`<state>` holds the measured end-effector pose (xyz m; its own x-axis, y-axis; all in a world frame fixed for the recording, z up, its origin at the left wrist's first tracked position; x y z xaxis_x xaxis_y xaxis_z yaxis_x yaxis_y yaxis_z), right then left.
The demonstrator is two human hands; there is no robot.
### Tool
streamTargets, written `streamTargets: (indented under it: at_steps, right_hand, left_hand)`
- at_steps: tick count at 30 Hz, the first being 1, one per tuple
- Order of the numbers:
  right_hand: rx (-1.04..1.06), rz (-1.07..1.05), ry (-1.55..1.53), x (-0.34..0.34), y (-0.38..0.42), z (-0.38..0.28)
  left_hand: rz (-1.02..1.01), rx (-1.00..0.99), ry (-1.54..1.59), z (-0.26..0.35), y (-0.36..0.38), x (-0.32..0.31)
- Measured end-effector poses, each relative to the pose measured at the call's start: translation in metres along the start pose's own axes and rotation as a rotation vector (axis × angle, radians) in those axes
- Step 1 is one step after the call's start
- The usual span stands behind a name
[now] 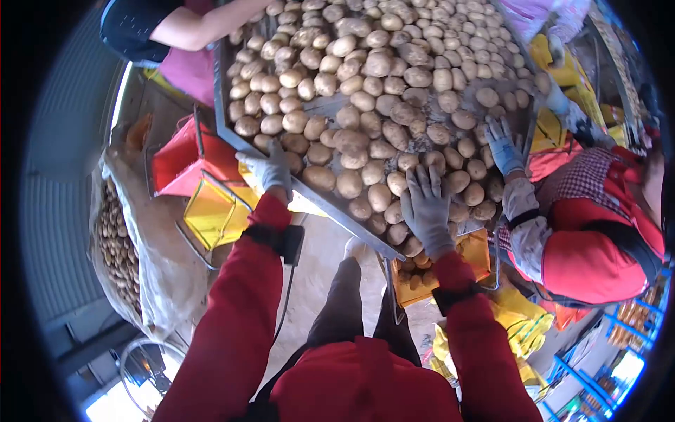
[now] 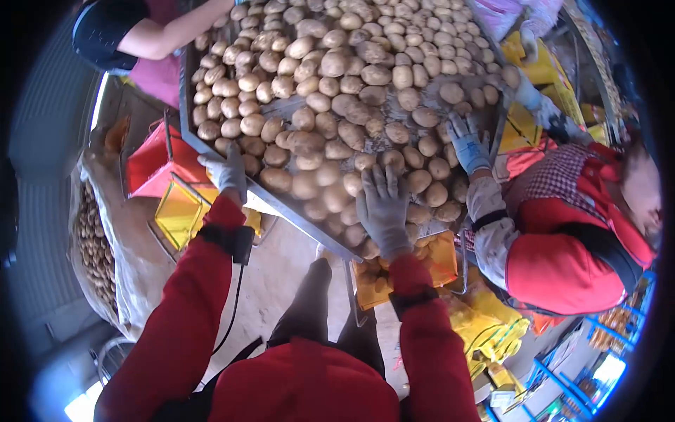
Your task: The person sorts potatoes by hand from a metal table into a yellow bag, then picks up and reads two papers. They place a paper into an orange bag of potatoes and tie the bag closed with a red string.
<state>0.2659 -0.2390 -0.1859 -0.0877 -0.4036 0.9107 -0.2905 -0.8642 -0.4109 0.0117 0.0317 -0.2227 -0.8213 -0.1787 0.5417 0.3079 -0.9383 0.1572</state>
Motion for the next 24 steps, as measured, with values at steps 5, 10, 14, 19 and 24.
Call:
streamTargets:
  at_steps: [5, 10, 14, 19, 24]
  right_hand:
    - [-0.06, -0.091, -0.078, 0.018, 0.068, 0.005]
    - [0.002, -0.24, -0.218, 0.055, 0.122, 0.01]
    - [0.052, -0.133, -0.561, 0.038, 0.043, -0.02]
    - [0.236, -0.128, -0.271, -0.024, -0.005, -0.068]
    - [0.275, -0.193, -0.259, -0.003, 0.04, -0.026]
  left_hand:
    - [-0.015, -0.079, -0.042, -0.012, 0.027, -0.006]
    - [0.258, -0.133, -0.16, -0.032, 0.028, -0.015]
    - [0.285, -0.154, -0.148, -0.019, 0.036, -0.01]
    - [0.259, -0.119, -0.013, -0.017, 0.039, -0.012]
    - [0.202, -0.074, 0.025, -0.026, 0.038, -0.011]
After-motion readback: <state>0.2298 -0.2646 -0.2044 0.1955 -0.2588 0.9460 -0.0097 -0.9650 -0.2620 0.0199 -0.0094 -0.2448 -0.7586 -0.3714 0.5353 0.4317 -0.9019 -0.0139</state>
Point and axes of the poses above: each hand's wrist, its own y-axis away from the middle knuckle, its own x-axis out of the back of the hand, z = x × y, the point moved 6 cm from there along -y, towards the middle knuckle, and after that the axes turned 6 degrees about y, right-handed, at the moved point
